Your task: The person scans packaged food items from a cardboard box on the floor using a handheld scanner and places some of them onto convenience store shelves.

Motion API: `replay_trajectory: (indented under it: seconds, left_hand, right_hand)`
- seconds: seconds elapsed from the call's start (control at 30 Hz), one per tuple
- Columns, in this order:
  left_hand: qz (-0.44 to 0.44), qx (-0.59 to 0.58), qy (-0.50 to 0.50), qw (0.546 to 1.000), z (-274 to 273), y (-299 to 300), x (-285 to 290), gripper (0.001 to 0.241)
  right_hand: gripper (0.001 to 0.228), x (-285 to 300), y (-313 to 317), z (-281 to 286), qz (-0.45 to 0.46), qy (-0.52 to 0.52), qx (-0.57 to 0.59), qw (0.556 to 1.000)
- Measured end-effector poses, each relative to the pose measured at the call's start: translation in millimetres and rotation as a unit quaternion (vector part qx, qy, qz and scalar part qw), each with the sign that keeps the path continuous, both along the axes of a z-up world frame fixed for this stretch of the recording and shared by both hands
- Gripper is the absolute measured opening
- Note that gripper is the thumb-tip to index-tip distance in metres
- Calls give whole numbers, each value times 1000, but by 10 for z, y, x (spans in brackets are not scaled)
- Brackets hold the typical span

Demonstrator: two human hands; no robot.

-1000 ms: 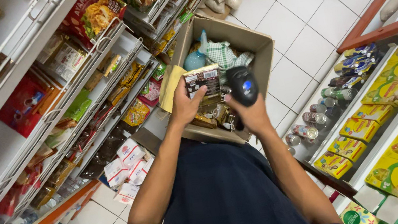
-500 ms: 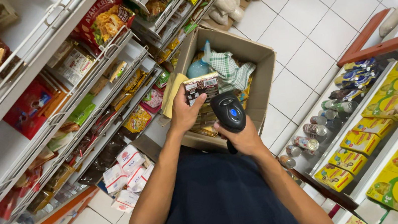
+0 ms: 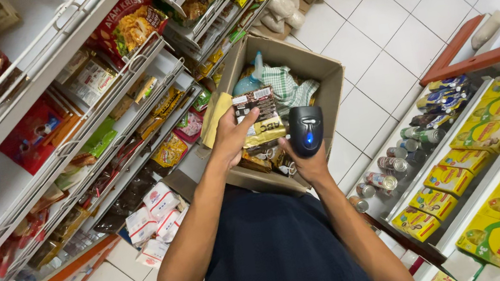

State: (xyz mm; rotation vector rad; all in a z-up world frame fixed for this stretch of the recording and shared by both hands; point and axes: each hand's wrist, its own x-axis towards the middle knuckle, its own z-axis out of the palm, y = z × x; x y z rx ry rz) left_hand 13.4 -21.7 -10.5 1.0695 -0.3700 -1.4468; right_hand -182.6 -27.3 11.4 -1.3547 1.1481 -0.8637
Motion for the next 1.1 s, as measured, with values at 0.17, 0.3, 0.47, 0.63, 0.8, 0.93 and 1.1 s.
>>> replay_trajectory:
  seconds: [0.17,0.3,0.47,0.63,0.8,0.93,1.1]
  left_hand:
    - [30,56,-26,998,-55,-31,-47,73]
    - [16,60,-5,998,-51,111,-89,97]
    - [-52,-158,-218,962,-88,338,-226,70]
    - [19,-122,-232,965,-133,288,-213,66]
    - [73,-154,-230,958,-124,255,-110,66]
    - [65,-141,-255,954,-107,268,-95,63]
    - [73,-155,-329,929,-26,249,-102,57]
  right_hand:
    - [25,-14,-16,-150,-28,-6,-28,999]
    - [30,1,-101,-183,-135,-19,4,991]
    - [31,5,-200,-108,-125,-88,52,987]
    - [24,42,-190,53,-71,26,54,996]
    - [23,63,9,165,19,-34,168,985]
    - [24,104,197,192,47,-50,188,980]
    - [23,113,205,236,67,-60,192,977]
